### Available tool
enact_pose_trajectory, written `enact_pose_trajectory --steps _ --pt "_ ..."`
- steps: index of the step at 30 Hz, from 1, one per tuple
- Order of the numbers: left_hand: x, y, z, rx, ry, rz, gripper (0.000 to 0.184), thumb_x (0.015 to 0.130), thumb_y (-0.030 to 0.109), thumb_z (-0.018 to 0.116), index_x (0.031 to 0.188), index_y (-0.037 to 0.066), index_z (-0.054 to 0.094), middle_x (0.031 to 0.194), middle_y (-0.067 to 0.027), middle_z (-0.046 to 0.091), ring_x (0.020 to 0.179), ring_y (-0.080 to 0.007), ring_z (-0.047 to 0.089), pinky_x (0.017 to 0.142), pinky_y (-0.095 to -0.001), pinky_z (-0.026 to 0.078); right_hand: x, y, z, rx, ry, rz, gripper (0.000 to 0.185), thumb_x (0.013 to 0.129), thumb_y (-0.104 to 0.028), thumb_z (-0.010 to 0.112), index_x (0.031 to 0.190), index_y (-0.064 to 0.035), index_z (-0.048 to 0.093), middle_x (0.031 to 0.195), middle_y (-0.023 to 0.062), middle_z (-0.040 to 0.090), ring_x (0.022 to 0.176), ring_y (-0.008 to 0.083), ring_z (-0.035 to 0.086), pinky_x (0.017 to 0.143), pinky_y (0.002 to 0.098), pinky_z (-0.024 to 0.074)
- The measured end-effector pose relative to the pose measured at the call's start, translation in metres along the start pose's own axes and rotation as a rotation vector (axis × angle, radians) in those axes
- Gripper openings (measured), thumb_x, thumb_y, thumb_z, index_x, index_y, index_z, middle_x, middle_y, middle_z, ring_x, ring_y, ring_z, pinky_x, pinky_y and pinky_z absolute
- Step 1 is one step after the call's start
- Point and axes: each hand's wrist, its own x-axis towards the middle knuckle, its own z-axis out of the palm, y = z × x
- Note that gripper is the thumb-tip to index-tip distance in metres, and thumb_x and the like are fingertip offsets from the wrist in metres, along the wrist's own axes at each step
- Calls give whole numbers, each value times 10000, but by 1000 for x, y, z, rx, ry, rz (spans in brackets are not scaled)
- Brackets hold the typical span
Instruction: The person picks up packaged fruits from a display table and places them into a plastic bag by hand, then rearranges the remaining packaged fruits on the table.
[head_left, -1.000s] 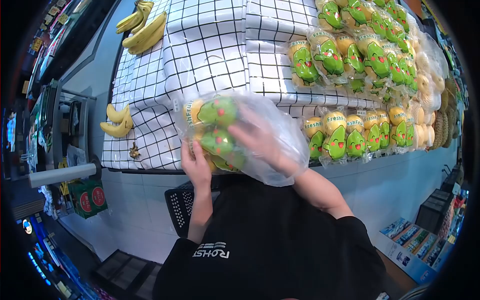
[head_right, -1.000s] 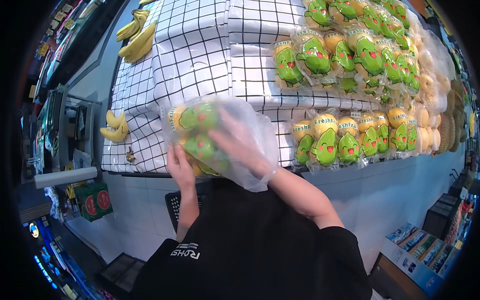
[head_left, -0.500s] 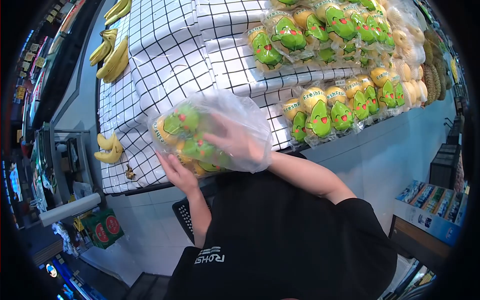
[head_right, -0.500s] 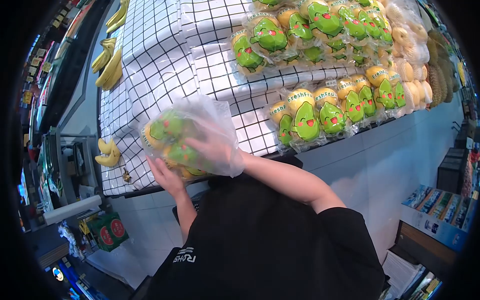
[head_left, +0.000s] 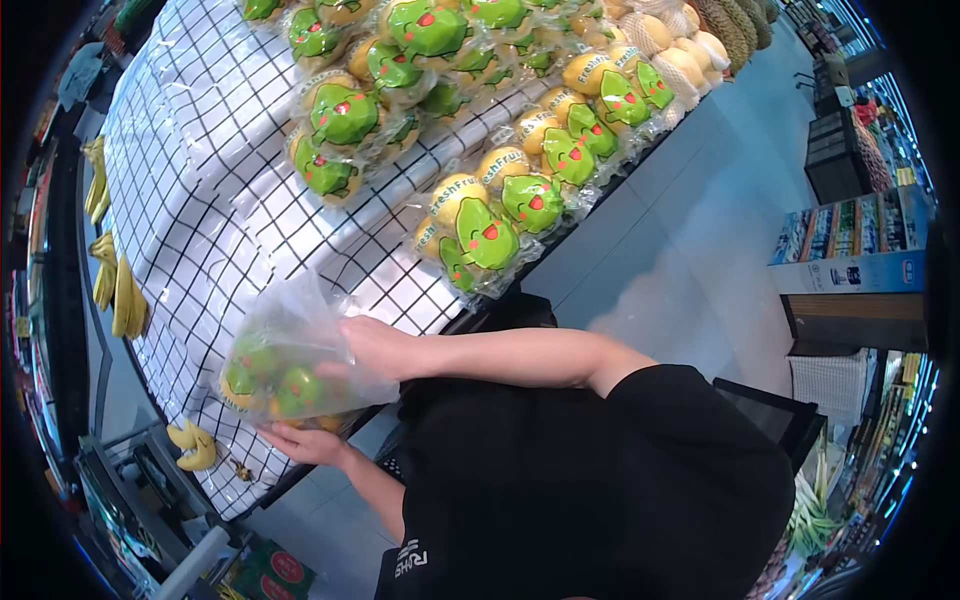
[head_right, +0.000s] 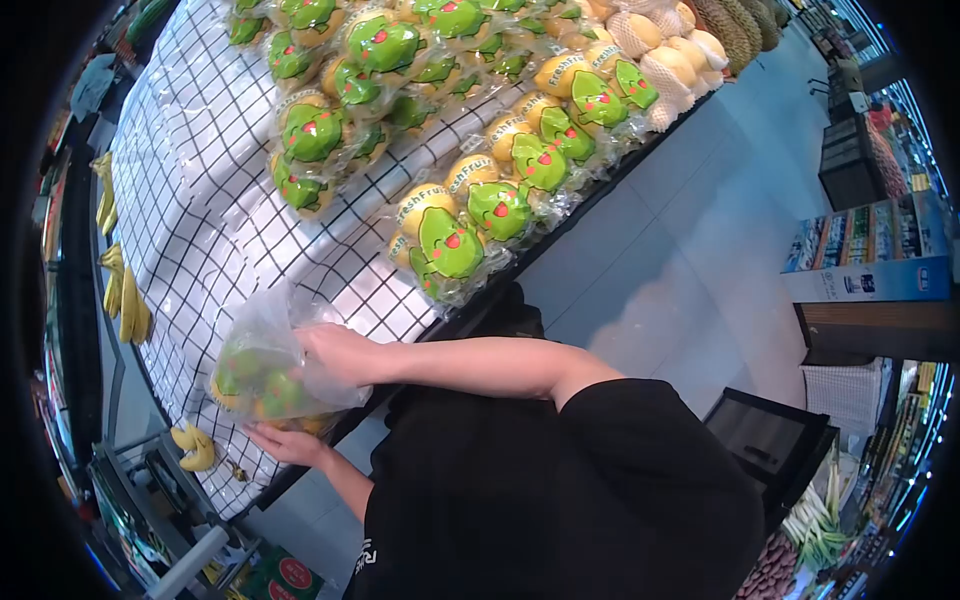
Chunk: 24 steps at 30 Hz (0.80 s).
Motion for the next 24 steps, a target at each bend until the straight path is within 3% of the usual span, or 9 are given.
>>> enact_pose_trajectory --steps 5,7,9,11,14,16,18,21,24 --pt "3 11 -10 9 92 12 490 1051 234 399 1403 -106 390 1443 -233 437 1317 -310 454 1099 -385 372 -37 -20 -61 61 12 49 422 874 -227 662 1229 -4 613 1070 182 686 1001 303 670 884 384 520" --pt "4 29 -15 122 213 187 476 1046 214 409 1395 -109 396 1421 -237 455 1318 -301 453 1103 -390 372 -52 -29 -91 138 33 50 395 904 -207 662 1232 6 610 1062 159 696 984 265 681 884 359 524" --pt "0 58 -10 101 243 268 455 1045 206 388 1374 -107 419 1409 -223 470 1297 -296 471 1094 -396 381 -68 -32 -122 173 184 5 340 922 -151 665 1216 15 625 1046 112 710 956 173 681 857 308 528" --pt "-12 92 -1 86 280 349 439 1045 198 367 1353 -106 442 1396 -209 486 1275 -292 488 1085 -402 390 -87 -35 -157 230 321 77 312 919 -164 666 1181 4 645 1024 115 711 913 157 685 858 302 535" --pt "-50 144 33 -257 213 530 471 1041 243 341 1340 -108 437 1340 -233 519 1237 -325 512 1041 -433 425 -119 -41 -209 447 491 150 264 937 -130 657 1152 22 655 1003 55 694 885 102 654 815 261 529" --pt "-82 170 59 -502 -68 514 460 1044 243 343 1334 -98 451 1263 -251 568 1148 -347 570 966 -453 470 -142 -39 -241 480 596 100 198 952 -94 628 1093 41 657 935 64 682 835 107 652 769 251 538" --pt "-118 189 97 -461 -323 376 462 1036 241 379 1337 -103 446 1245 -260 578 1112 -333 591 929 -441 480 -166 -26 -271 437 721 32 129 960 -74 604 1004 32 664 842 34 656 729 75 609 667 229 509" --pt "-154 229 162 -329 -712 405 404 1004 172 469 1293 -108 505 1239 -246 597 1089 -298 615 885 -382 509 -194 -5 -313 364 1004 46 167 976 -115 592 868 6 630 718 11 604 632 57 555 619 220 487" --pt "-175 266 218 -318 -1007 203 405 939 47 541 1331 -54 520 1361 -192 535 1114 -250 618 869 -320 518 -218 26 -346 465 1102 97 173 999 -166 564 951 -7 610 750 27 620 645 80 589 645 240 527"
